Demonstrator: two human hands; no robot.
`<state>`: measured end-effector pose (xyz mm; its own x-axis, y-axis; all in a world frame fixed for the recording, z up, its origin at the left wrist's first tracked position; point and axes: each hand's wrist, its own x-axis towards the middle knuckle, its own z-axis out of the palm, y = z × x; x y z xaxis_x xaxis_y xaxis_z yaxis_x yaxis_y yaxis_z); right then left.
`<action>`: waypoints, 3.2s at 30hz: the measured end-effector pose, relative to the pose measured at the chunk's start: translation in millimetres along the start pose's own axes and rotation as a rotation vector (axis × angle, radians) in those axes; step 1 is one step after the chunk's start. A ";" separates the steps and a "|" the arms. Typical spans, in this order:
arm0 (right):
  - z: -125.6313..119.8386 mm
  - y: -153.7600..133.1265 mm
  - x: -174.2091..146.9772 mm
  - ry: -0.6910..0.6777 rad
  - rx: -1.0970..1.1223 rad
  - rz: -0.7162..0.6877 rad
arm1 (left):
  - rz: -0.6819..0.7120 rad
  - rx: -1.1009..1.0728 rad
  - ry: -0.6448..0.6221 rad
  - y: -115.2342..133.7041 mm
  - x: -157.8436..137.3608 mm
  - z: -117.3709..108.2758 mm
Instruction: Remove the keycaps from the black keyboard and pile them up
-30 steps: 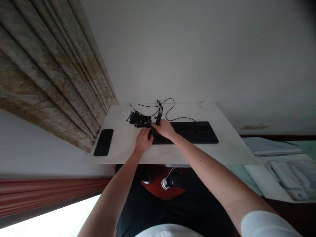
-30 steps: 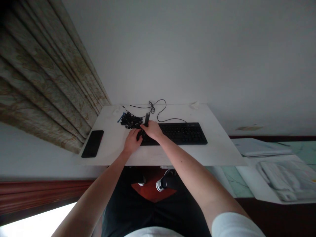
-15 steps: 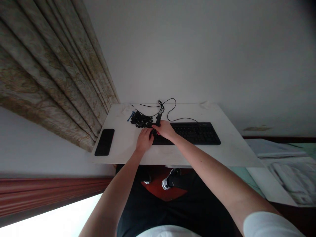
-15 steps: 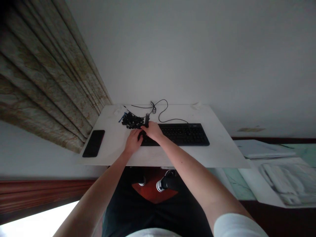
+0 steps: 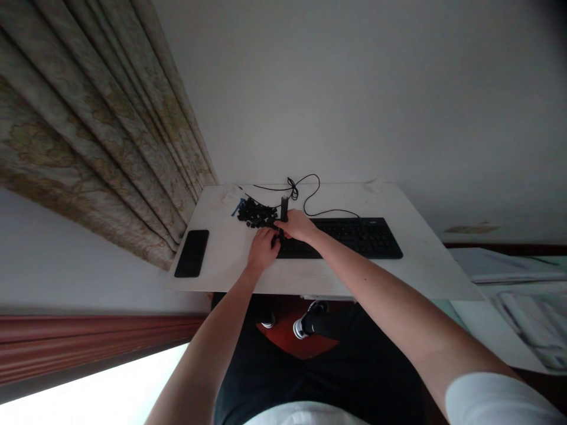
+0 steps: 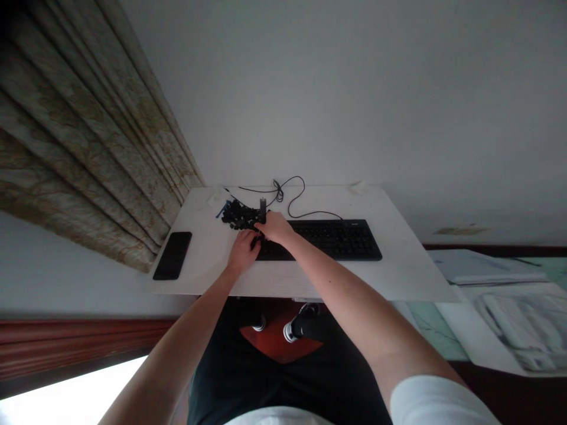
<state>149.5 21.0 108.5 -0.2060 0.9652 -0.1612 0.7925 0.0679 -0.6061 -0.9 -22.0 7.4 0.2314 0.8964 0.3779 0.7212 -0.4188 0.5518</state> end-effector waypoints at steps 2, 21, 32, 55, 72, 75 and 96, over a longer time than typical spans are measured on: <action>-0.6 1.2 -0.6 -0.023 0.047 -0.001 | -0.004 -0.002 -0.005 0.4 -0.1 -0.5; 12.8 19.6 6.0 -0.010 0.210 0.046 | -0.014 -0.048 -0.027 -4.2 2.5 0.3; 10.8 14.8 -3.3 0.029 -0.062 -0.119 | -0.007 -0.050 -0.020 -4.4 2.7 0.8; -22.1 -7.1 3.0 0.013 0.040 -0.036 | 0.000 -0.039 -0.033 -2.2 0.2 0.0; 16.3 8.3 -8.7 0.065 -0.036 0.040 | -0.020 -0.020 -0.049 -2.1 0.7 0.0; 20.4 6.6 -7.7 0.085 -0.124 -0.001 | -0.037 -0.019 -0.067 -2.4 1.2 0.1; 20.2 20.0 -1.4 -0.040 0.182 0.027 | -0.016 -0.024 -0.057 -3.7 2.0 1.3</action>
<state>154.1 15.9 80.9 -0.2117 0.9551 -0.2074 0.6814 -0.0079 -0.7318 -2.3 -18.4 5.1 0.2572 0.9095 0.3267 0.7092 -0.4072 0.5755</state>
